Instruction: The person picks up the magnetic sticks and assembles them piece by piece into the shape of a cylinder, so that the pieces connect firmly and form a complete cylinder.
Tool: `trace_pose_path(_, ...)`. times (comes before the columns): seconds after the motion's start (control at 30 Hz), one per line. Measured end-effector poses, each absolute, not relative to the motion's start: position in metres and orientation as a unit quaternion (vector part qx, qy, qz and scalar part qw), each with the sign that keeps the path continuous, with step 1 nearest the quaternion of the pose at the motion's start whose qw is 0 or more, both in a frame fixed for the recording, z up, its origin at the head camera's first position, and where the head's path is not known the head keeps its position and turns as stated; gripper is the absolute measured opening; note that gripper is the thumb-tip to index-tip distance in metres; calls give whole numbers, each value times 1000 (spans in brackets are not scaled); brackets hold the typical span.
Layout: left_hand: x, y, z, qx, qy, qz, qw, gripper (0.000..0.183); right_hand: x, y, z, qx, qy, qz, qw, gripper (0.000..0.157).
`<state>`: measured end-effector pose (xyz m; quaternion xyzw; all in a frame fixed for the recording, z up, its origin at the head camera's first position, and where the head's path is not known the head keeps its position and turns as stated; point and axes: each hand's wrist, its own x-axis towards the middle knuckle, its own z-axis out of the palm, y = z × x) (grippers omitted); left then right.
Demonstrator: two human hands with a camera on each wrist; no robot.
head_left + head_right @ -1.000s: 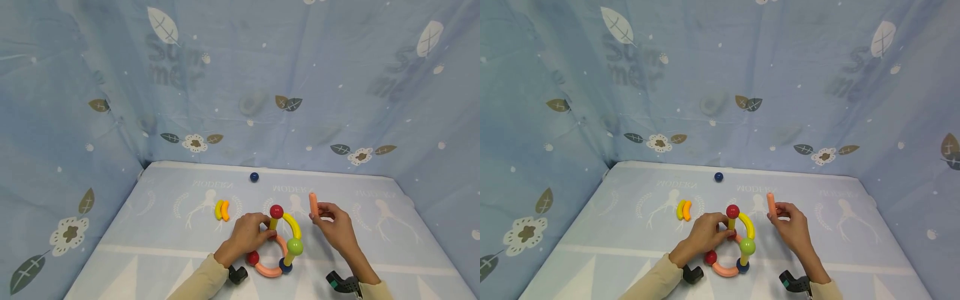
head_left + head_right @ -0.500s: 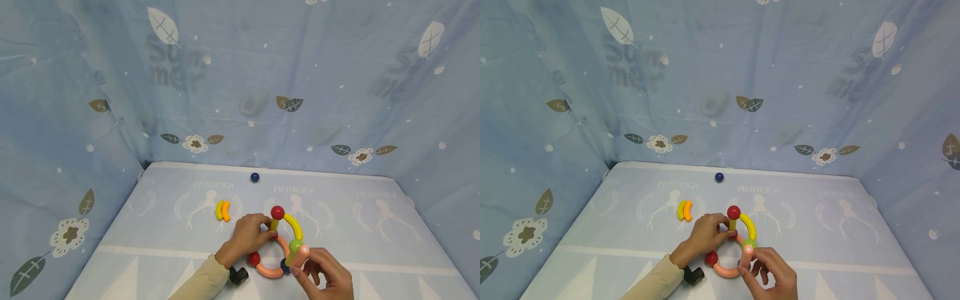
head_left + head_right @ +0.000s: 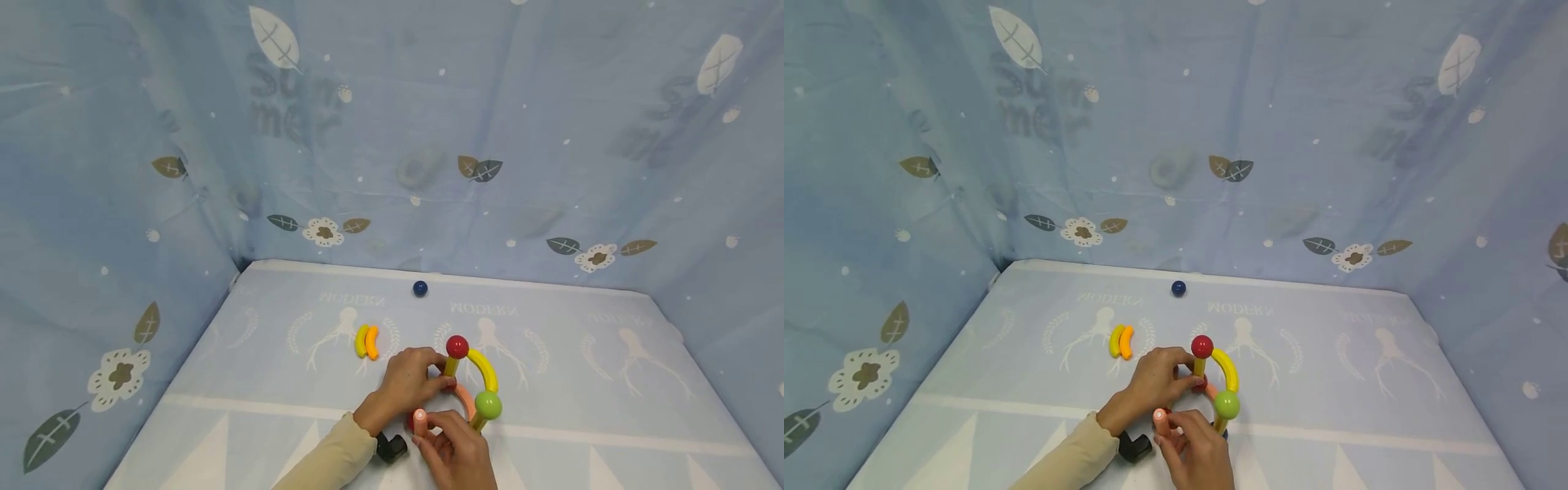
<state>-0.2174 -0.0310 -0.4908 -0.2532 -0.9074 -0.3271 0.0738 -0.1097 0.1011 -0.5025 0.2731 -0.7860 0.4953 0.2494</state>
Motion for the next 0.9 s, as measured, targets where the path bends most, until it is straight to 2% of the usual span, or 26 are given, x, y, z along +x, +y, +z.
trace_pose_path(0.33,-217,-30,-488,-245,-911,-326,61,25,-118,95,-505,244,-809,455,281,44)
trace_pose_path(0.73,-218,-32,-490,-244,-911,-327,62,28,-119,92,-507,223,-827,440,271,41)
trace_pose_path(0.9,-217,-32,-490,-251,-908,-328,75,25,-119,92,-511,235,-817,441,289,40)
